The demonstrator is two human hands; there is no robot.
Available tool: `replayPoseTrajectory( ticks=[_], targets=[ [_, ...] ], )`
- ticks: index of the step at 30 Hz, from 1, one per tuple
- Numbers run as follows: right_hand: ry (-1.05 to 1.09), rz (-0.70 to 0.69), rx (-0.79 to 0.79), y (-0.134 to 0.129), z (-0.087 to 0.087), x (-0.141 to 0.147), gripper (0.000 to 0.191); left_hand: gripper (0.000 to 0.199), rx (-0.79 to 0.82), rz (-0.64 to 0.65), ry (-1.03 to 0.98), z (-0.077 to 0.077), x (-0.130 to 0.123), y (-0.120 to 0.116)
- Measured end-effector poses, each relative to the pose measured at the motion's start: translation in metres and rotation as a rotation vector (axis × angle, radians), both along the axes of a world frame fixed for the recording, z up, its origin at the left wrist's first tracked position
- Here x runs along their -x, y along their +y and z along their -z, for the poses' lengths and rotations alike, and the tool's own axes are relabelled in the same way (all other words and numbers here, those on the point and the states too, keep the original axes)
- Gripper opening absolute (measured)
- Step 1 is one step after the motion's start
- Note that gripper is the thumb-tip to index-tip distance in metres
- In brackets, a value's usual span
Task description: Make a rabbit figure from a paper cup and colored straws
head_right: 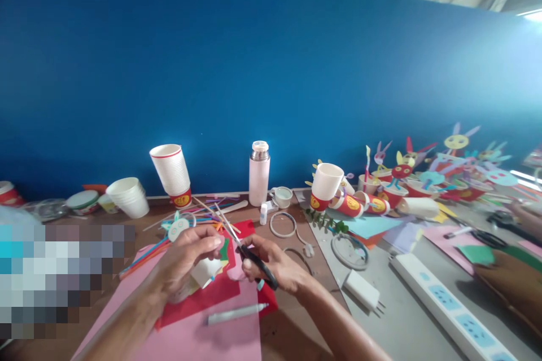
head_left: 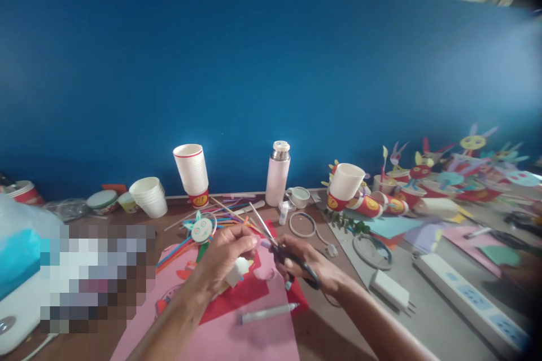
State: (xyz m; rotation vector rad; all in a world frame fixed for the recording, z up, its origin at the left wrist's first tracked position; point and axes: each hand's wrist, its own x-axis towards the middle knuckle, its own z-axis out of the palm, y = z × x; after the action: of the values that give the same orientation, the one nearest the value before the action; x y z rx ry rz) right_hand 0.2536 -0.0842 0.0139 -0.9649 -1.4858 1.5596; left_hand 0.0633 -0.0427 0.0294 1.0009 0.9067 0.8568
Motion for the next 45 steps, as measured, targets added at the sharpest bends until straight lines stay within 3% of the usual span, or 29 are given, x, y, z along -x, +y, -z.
replayPoseTrajectory(
  ticks=[8, 23, 45],
  targets=[
    [-0.034, -0.114, 0.024, 0.001, -0.002, -0.002, 0.046, 0.006, -0.1, -0.047, 0.068, -0.002, 0.008, 0.006],
    [-0.131, -0.048, -0.035, 0.0, 0.005, 0.0, 0.037, 0.006, -0.118, -0.054, 0.09, -0.003, 0.007, 0.006],
    [-0.015, 0.005, 0.059, 0.0, 0.008, 0.002, 0.044, 0.007, -0.137, -0.064, 0.077, -0.002, 0.007, 0.007]
  ],
)
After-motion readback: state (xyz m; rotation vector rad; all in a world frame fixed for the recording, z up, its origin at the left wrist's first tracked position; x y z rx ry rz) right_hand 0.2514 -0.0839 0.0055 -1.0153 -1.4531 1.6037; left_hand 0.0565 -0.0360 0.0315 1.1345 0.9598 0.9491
